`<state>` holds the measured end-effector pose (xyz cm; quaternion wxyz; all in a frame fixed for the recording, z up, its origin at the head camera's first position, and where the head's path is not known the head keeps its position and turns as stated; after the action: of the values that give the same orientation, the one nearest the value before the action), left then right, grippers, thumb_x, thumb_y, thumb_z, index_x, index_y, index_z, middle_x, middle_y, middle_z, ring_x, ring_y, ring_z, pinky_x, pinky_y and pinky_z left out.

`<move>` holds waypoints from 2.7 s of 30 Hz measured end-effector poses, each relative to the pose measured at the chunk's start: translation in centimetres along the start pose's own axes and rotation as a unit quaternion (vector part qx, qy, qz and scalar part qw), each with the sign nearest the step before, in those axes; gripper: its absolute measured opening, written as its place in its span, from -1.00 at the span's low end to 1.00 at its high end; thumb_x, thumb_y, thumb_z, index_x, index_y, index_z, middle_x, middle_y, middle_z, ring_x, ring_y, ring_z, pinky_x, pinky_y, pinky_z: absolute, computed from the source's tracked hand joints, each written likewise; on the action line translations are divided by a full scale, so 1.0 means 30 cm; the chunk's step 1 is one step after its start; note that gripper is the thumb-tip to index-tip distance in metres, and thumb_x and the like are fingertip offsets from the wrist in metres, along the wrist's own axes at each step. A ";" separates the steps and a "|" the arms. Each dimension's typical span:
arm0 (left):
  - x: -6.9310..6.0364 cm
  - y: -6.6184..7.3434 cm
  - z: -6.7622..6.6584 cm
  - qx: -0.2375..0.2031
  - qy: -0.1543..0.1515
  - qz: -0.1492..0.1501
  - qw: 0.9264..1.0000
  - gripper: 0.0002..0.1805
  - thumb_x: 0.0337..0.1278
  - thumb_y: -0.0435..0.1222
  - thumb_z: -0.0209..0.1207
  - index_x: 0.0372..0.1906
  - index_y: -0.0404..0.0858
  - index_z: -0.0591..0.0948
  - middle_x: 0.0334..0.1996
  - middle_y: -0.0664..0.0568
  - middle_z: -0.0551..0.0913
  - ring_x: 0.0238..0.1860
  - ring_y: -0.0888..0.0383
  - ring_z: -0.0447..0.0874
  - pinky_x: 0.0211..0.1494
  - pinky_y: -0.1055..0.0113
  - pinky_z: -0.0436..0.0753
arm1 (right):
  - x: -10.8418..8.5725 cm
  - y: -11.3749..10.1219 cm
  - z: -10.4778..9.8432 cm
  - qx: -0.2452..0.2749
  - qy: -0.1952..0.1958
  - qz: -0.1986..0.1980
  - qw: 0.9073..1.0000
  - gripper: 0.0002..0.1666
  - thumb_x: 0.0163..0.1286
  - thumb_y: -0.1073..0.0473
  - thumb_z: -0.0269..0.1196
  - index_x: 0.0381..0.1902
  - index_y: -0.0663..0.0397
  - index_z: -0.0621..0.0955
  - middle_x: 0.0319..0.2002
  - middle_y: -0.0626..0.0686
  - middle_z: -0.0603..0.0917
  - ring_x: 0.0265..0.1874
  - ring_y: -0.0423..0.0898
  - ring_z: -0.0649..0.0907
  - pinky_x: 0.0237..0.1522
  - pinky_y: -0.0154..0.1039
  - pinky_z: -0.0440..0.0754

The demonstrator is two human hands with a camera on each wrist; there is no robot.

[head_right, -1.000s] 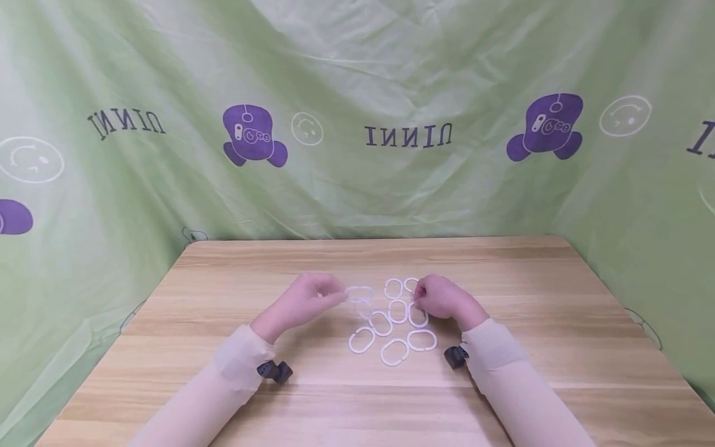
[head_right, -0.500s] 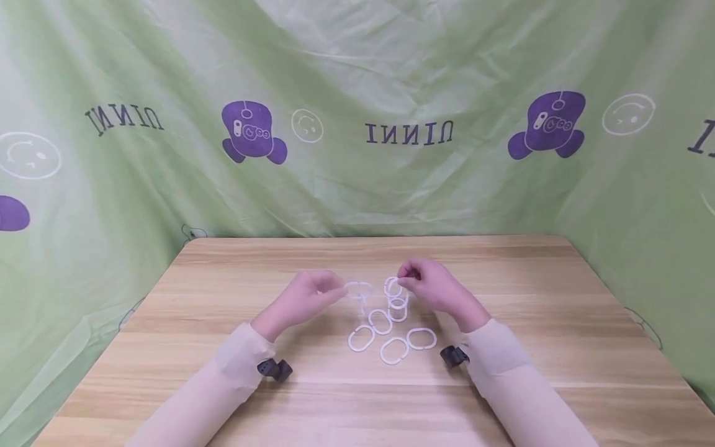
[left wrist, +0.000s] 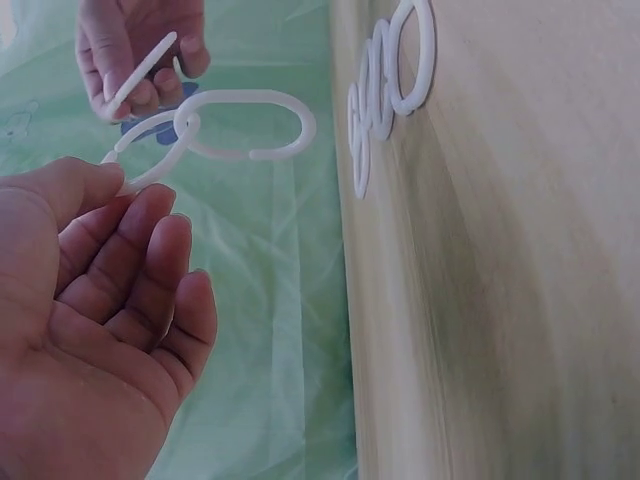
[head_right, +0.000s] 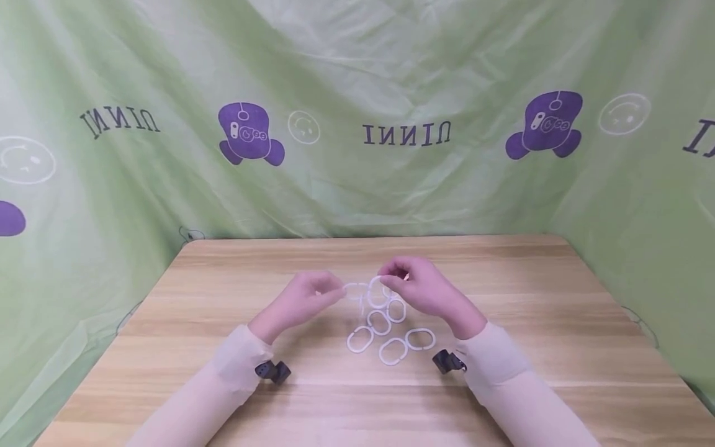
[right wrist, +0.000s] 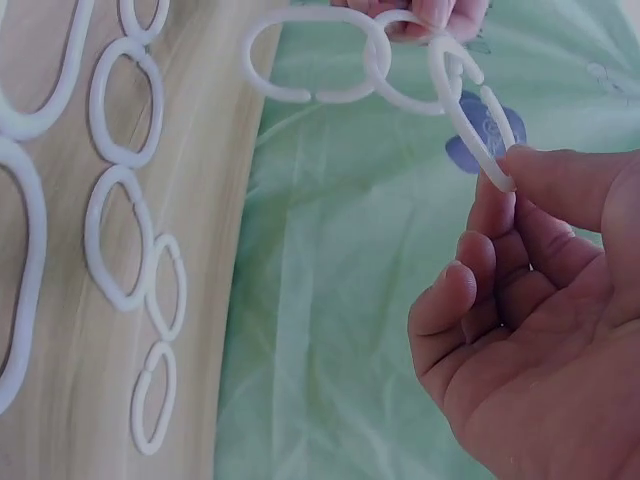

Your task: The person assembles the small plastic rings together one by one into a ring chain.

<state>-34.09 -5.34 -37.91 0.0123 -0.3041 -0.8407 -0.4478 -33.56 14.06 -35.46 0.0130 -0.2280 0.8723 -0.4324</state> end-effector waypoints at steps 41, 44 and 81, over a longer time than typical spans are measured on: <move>-0.029 0.155 0.029 0.103 -0.037 0.110 0.988 -0.96 0.23 -0.34 0.26 -0.31 -0.21 0.69 -0.44 0.16 0.66 -0.38 0.32 0.58 -0.25 0.33 0.63 | -0.032 -0.110 0.062 -0.026 0.139 -0.007 0.990 -0.91 0.33 0.18 0.27 -0.27 0.05 0.68 -0.41 -0.08 0.61 -0.33 -0.09 0.53 -0.26 -0.17 0.50; -0.026 0.144 0.028 0.091 -0.038 0.095 0.991 -0.95 0.24 -0.29 0.28 -0.31 -0.18 0.69 -0.45 0.20 0.65 -0.40 0.32 0.57 -0.29 0.37 0.61 | -0.031 -0.098 0.063 0.015 0.140 0.006 0.990 -0.89 0.36 0.19 0.26 -0.24 0.11 0.68 -0.41 -0.04 0.63 -0.38 -0.08 0.55 -0.33 -0.20 0.53; -0.001 -0.028 -0.054 -0.187 0.073 -0.099 0.975 -0.77 0.26 -0.24 0.28 -0.20 -0.38 0.67 -0.37 -0.07 0.69 -0.35 0.08 0.66 -0.16 0.21 0.65 | 0.006 0.096 0.038 0.226 0.114 0.089 0.963 -0.69 0.43 0.17 0.23 -0.07 0.35 0.54 -0.30 0.06 0.59 -0.35 -0.11 0.53 -0.36 -0.24 0.59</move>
<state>-34.93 -6.94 -37.56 -0.0279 -0.1831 -0.7646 -0.6173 -34.59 14.62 -38.34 0.0028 -0.0898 0.7642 -0.6387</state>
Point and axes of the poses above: each hand's wrist, its own x-axis towards the middle knuckle, its own z-axis out of the palm, y = z × x, the point moved 8 cm from there along x, towards the middle knuckle
